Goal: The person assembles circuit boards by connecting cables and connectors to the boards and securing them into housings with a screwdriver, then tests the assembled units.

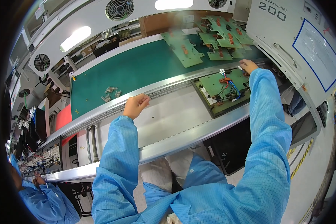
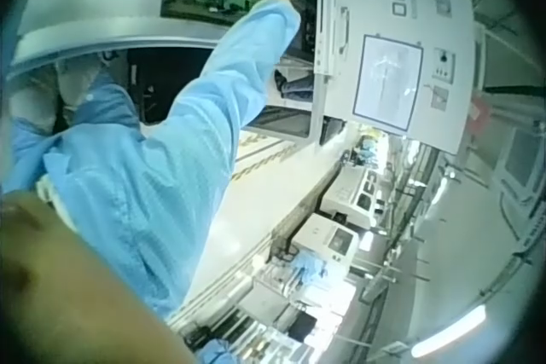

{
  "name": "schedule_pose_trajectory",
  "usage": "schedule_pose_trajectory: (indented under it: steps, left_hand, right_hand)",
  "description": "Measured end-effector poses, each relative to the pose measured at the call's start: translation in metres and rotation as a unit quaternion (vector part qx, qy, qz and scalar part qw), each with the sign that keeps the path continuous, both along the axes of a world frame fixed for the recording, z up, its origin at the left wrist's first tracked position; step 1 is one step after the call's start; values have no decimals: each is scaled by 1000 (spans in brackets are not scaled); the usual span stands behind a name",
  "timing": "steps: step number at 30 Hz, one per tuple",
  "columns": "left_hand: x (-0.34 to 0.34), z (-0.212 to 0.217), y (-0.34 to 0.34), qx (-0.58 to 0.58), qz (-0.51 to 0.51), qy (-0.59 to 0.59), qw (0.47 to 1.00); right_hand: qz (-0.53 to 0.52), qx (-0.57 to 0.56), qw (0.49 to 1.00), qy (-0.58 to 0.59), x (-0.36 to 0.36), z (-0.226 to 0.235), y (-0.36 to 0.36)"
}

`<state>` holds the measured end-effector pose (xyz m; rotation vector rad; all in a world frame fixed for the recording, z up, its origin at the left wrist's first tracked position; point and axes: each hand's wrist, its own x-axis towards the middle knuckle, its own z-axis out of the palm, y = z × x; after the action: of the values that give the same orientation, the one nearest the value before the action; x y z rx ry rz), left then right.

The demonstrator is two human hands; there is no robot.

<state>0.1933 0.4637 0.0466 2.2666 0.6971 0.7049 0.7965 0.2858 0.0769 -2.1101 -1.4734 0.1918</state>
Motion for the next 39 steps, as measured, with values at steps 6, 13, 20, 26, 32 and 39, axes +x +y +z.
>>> schedule_pose_trajectory:
  steps: [6, 13, 20, 26, 32, 39]
  left_hand:
    - [1, 3, -5, 10, -1, 20, 1000]
    - [-4, -1, 2, -3, 5, -8, 1000]
    - [-3, -2, 1, 0, 2, -4, 1000]
    - [-5, -7, 2, -21, -1, -26, 999]
    - [-9, -12, 5, -24, 7, -33, 999]
    - [-17, -5, -1, 1, 11, 19, 1000]
  right_hand:
    - [34, -30, 997, 55, 33, 24, -37]
    - [45, -80, 995, 39, 36, 14, -63]
    - [72, -96, 993, 17, 10, 28, -76]
    - [19, -26, 999, -11, -9, 20, -87]
    - [-20, 117, 992, -52, -40, 53, -105]
    - [-208, -187, 934, 221, -82, 39, -128]
